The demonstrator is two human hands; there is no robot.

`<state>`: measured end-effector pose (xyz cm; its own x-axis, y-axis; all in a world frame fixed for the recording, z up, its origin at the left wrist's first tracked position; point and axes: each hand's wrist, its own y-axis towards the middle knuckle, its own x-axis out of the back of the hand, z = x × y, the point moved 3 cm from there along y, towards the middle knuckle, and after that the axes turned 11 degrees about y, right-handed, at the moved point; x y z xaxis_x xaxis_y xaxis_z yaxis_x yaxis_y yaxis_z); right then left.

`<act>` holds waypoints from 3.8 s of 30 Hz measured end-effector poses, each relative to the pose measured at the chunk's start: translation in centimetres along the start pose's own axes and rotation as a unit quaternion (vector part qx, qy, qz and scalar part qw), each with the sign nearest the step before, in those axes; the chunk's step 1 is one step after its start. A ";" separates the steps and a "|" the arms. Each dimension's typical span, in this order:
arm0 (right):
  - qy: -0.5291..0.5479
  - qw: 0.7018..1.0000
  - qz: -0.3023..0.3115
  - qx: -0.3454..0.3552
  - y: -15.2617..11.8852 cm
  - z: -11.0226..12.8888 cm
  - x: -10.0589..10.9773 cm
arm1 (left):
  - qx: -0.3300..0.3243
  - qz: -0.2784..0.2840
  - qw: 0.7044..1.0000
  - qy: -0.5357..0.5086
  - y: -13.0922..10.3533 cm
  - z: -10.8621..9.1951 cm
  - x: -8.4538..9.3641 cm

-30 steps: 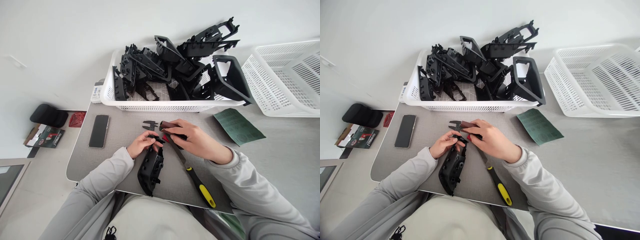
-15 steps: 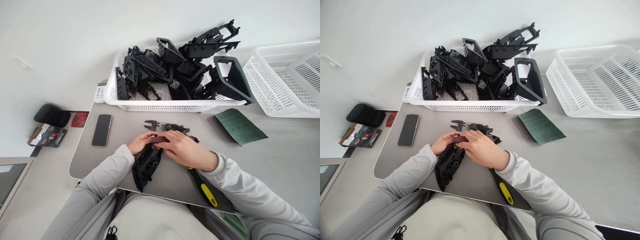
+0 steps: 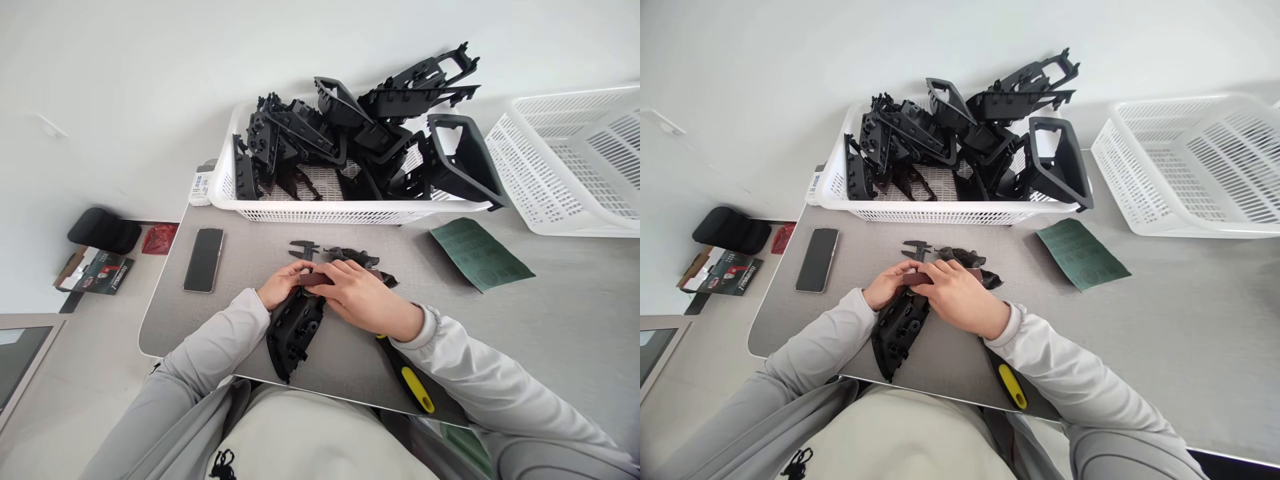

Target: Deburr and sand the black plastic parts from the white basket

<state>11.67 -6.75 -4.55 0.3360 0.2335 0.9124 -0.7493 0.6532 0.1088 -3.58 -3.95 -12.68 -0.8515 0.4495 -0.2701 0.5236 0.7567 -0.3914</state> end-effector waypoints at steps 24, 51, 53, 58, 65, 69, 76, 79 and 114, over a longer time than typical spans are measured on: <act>0.202 0.961 -0.178 -0.061 -1.0 -2.6 3.6 | 0.006 0.065 0.980 0.190 -0.7 -1.7 0.3; 0.519 0.775 -0.314 -0.181 -4.3 5.4 -6.1 | -0.228 -0.318 0.908 -0.151 -6.7 2.3 -1.7; 0.508 0.784 -0.307 -0.181 -3.7 5.5 -6.7 | -0.212 -0.314 0.912 -0.157 -6.7 2.5 -1.6; 0.493 0.805 -0.270 -0.188 -3.4 5.4 -6.9 | -0.168 -0.304 0.916 -0.199 -6.9 2.3 -1.5; 0.445 0.825 -0.289 -0.195 -3.8 4.8 -6.3 | -0.140 -0.300 0.909 -0.253 -6.8 2.3 -2.1; 0.409 0.839 -0.309 -0.184 -3.9 4.6 -5.9 | -0.113 -0.314 0.910 -0.247 -6.6 2.7 -2.5; 0.414 0.833 -0.324 -0.174 -3.9 4.6 -6.4 | -0.137 -0.321 0.911 -0.220 -6.8 3.0 -3.2; 0.417 0.829 -0.337 -0.158 -4.0 5.0 -6.4 | -0.169 -0.372 0.892 -0.196 -7.3 2.9 -3.1; 0.416 0.802 -0.369 -0.216 -4.4 4.7 -6.5 | -0.189 -0.374 0.908 0.010 -7.5 3.1 -4.2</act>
<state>10.06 -14.55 -9.09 0.9968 -0.0500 0.0628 0.0375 0.9817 0.1868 -3.85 -12.93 -11.33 -0.9673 -0.2513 -0.0347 -0.2451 0.9611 -0.1277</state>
